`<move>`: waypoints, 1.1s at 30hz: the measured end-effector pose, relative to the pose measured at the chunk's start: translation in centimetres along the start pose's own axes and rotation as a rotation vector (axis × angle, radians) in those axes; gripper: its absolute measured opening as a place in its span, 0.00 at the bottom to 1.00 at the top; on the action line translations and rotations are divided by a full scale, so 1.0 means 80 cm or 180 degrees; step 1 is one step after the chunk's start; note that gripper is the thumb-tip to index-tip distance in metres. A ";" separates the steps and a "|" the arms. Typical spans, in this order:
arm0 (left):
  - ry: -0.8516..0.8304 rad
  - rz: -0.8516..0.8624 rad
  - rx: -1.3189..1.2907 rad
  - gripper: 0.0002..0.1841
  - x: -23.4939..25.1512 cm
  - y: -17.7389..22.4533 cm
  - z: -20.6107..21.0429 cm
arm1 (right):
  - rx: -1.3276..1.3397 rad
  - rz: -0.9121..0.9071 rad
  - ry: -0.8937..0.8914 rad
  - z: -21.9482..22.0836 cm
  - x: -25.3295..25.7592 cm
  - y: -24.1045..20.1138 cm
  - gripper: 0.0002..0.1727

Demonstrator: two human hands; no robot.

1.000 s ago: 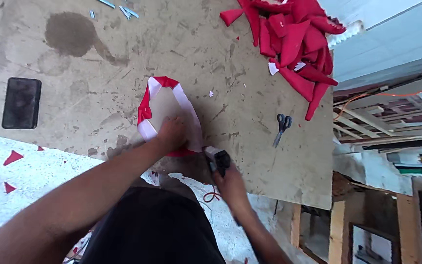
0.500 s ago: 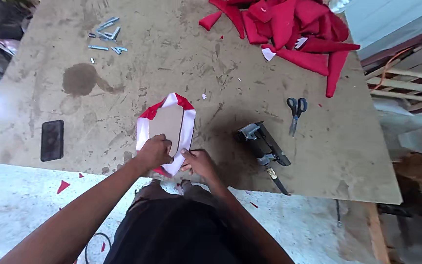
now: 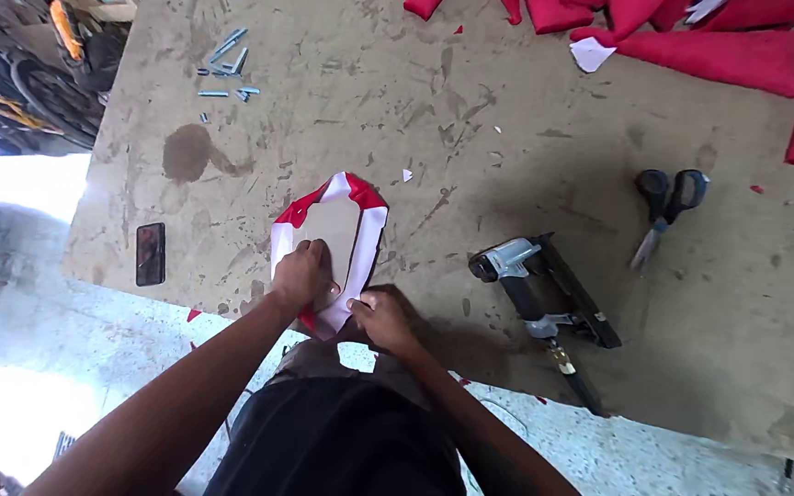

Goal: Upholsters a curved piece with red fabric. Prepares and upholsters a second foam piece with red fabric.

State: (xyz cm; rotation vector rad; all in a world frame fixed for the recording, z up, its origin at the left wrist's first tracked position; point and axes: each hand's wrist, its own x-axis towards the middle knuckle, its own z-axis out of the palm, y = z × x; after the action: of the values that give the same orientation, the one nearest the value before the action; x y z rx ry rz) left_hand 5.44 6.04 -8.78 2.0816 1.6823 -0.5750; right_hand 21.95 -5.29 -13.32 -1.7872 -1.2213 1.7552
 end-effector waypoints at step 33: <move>0.0371 0.0811 -0.0969 0.30 -0.007 -0.079 0.024 | -0.1762 0.0440 0.2982 -0.170 -0.107 0.051 0.47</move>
State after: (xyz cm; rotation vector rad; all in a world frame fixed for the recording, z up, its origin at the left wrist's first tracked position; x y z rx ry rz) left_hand -0.98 5.73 -10.39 2.0885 1.4270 -0.1113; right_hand 37.23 -9.87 -8.72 -2.5759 -1.1906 0.4230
